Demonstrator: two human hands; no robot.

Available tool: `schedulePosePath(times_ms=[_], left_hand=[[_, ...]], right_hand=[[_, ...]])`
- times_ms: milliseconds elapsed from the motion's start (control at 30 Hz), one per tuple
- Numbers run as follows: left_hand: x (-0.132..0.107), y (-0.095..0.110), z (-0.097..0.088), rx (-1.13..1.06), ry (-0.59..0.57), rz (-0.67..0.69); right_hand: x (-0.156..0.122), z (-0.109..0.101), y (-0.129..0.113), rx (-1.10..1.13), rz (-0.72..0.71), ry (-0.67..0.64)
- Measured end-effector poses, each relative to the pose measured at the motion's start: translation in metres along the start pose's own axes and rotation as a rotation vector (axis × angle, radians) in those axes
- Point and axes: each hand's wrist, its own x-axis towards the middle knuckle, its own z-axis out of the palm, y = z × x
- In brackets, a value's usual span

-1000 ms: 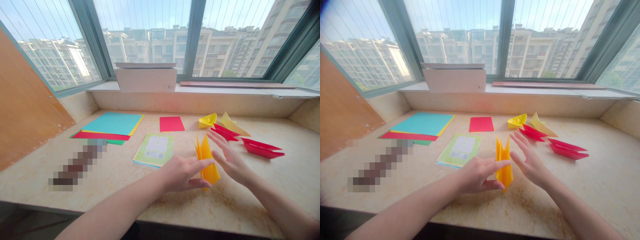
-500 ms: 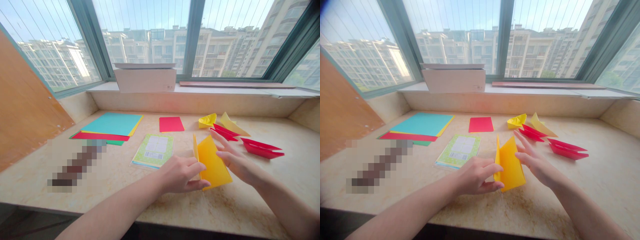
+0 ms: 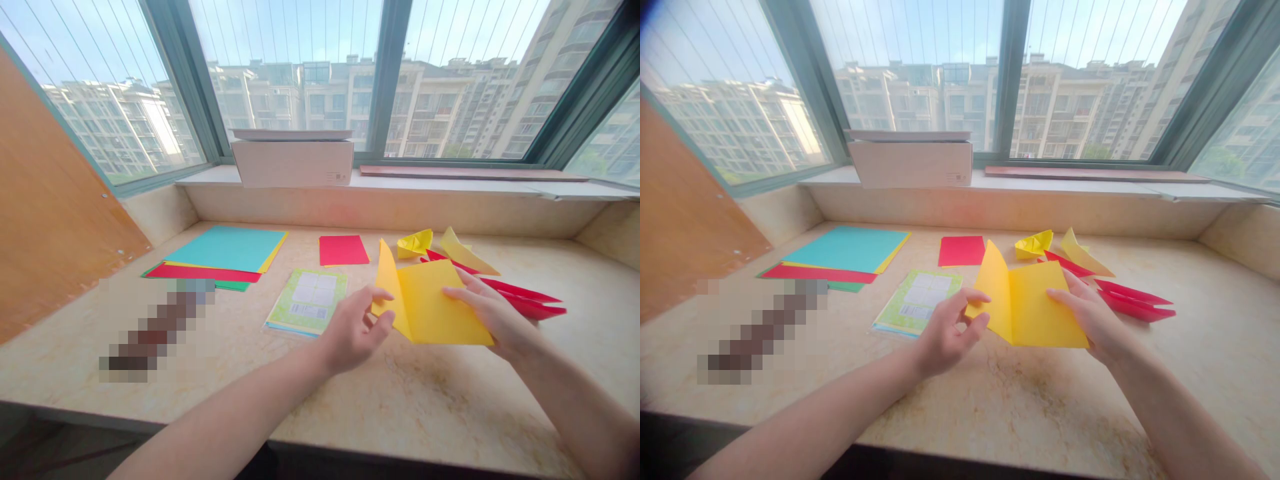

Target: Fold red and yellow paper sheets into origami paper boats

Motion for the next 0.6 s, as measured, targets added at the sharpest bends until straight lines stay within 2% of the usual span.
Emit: schedulePosePath(times_ms=[100, 233, 467, 600], left_hand=[[0.002, 0.0, 0.001, -0.048, 0.033, -0.09], [0.006, -0.002, 0.0, 0.063, 0.04, -0.156], [0.006, -0.012, -0.004, 0.384, 0.077, -0.062], [0.003, -0.018, -0.004, 0.55, -0.077, 0.044]], right_hand=[[0.0, -0.002, -0.001, -0.05, -0.078, 0.009], [-0.001, -0.003, -0.002, -0.069, -0.155, 0.002], [-0.001, -0.001, -0.001, -0.059, -0.073, -0.002], [-0.002, 0.002, -0.001, -0.034, -0.031, -0.026]])
